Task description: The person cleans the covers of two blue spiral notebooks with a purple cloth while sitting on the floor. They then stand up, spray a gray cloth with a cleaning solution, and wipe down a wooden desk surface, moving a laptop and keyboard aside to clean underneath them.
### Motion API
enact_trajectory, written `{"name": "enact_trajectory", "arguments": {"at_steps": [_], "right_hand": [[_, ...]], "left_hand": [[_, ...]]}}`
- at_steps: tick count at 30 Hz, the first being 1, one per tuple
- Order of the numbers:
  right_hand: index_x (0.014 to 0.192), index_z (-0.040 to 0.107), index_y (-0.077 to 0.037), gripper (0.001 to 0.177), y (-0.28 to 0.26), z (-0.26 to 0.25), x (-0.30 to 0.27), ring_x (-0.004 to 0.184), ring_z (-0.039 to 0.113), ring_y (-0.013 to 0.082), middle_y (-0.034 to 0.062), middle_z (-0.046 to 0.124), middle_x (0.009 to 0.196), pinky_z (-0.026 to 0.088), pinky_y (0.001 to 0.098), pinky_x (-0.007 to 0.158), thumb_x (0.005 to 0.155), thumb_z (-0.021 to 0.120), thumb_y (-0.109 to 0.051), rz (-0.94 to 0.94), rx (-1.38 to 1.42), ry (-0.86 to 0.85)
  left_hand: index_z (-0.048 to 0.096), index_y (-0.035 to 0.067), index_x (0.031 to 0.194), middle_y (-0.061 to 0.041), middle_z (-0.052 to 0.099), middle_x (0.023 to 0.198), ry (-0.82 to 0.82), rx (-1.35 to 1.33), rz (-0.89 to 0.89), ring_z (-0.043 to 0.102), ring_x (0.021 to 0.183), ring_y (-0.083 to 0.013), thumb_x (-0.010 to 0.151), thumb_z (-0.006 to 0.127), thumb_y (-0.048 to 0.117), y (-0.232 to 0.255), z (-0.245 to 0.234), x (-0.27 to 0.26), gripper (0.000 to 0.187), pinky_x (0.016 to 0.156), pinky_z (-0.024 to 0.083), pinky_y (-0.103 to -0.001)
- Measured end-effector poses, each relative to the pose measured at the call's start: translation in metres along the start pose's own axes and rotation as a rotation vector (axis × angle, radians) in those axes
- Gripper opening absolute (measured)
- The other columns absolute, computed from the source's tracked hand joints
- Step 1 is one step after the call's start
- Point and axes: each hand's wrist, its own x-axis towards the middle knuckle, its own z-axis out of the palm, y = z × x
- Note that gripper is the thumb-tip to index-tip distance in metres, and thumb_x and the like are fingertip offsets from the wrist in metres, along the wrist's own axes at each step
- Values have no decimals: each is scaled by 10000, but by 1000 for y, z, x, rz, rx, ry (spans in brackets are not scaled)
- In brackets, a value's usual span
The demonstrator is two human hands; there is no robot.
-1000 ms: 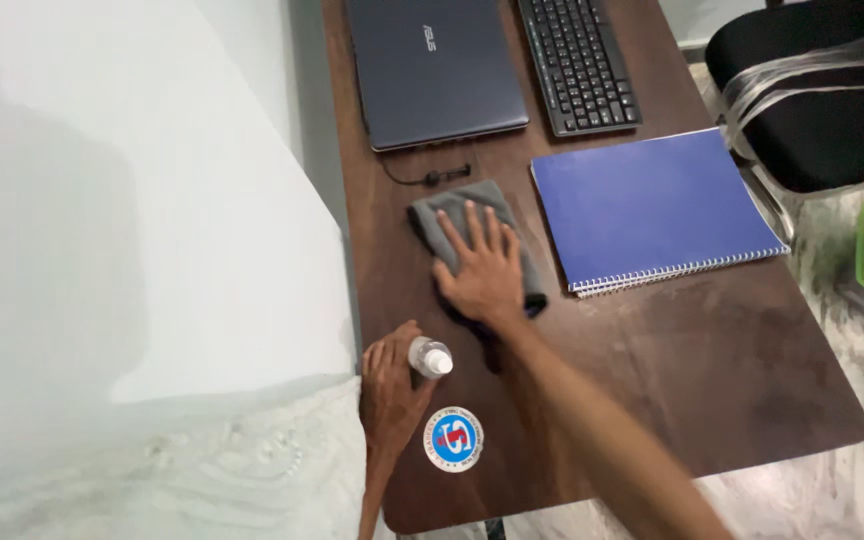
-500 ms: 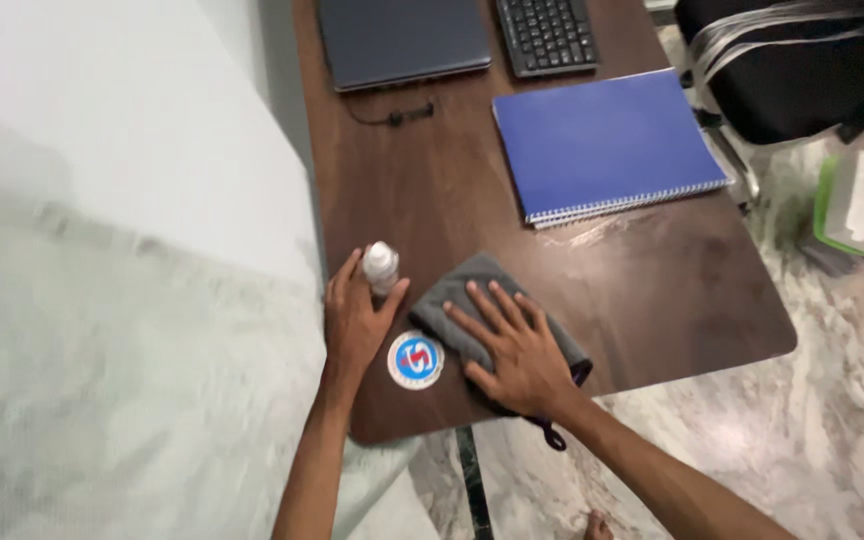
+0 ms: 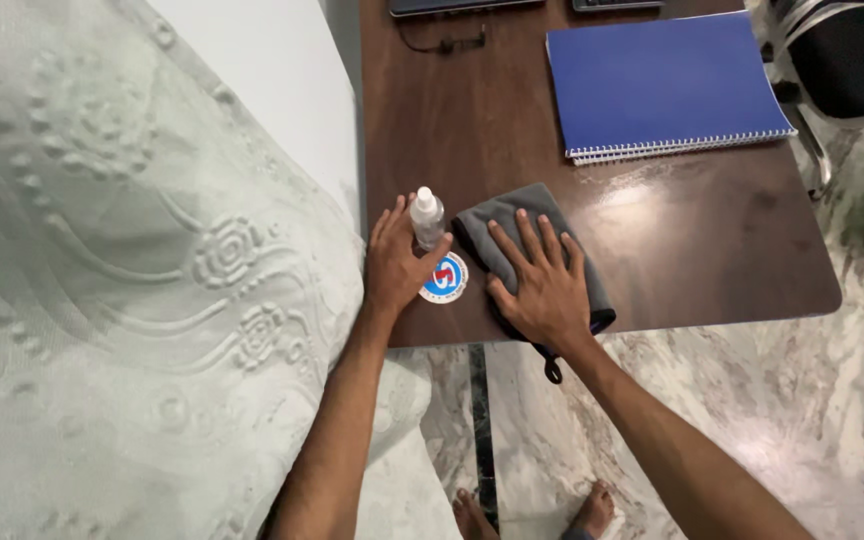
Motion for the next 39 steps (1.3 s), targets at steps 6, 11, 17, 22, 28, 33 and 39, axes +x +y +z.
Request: {"name": "enact_trajectory", "arguments": {"at_steps": [6, 11, 17, 22, 28, 33, 39], "right_hand": [[1600, 332, -283, 770, 15, -4, 19, 1518, 266, 352, 128, 300, 1663, 192, 550, 1190, 891, 563, -475, -139, 58, -71], [1601, 336, -309, 760, 49, 12, 105, 1533, 253, 335, 100, 284, 1678, 183, 550, 1194, 889, 550, -470, -400, 113, -199], [1607, 347, -295, 701, 15, 66, 213, 1545, 273, 342, 104, 285, 1684, 199, 553, 1227, 957, 540, -472, -130, 47, -16], [1591, 317, -289, 780, 3, 46, 174, 1538, 211, 348, 107, 241, 1678, 157, 556, 1218, 875, 595, -425, -392, 135, -262], [1610, 304, -326, 739, 22, 63, 271, 1564, 204, 318, 71, 241, 1696, 149, 541, 1231, 921, 559, -418, -498, 133, -242], [1619, 303, -302, 711, -6, 89, 265, 1570, 207, 323, 77, 230, 1702, 151, 526, 1261, 958, 522, -449, -367, 129, -149], [1617, 306, -363, 791, 42, 60, 251, 1546, 179, 303, 40, 189, 1726, 105, 578, 1183, 878, 560, -487, -555, -12, -386]], "left_hand": [[601, -29, 1320, -198, 642, 1345, -4, -84, -104, 573, 1317, -368, 853, 819, 313, 24, -14, 3, 619, 1122, 425, -487], [652, 10, 1240, -204, 571, 1417, 52, -174, -239, 625, 1249, -330, 876, 800, 204, 28, -26, 10, 438, 1020, 536, -415], [605, 41, 1321, -221, 458, 1523, 35, -151, -256, 557, 1327, -404, 865, 815, 201, 16, -18, 9, 527, 1050, 504, -453], [611, 45, 1297, -231, 457, 1521, 64, -113, -293, 525, 1354, -438, 823, 812, 190, 20, -16, 11, 534, 1065, 491, -488], [627, 55, 1202, -249, 462, 1513, 61, -115, -267, 549, 1300, -456, 774, 860, 167, 12, -7, 7, 500, 1024, 500, -514], [600, 29, 1265, -244, 477, 1495, 128, -154, -213, 526, 1320, -456, 775, 823, 127, -1, 5, -3, 548, 1065, 480, -525], [656, 69, 1175, -183, 547, 1422, -34, -70, -441, 601, 1191, -375, 758, 858, 188, 19, -8, 10, 479, 936, 529, -459]]}}
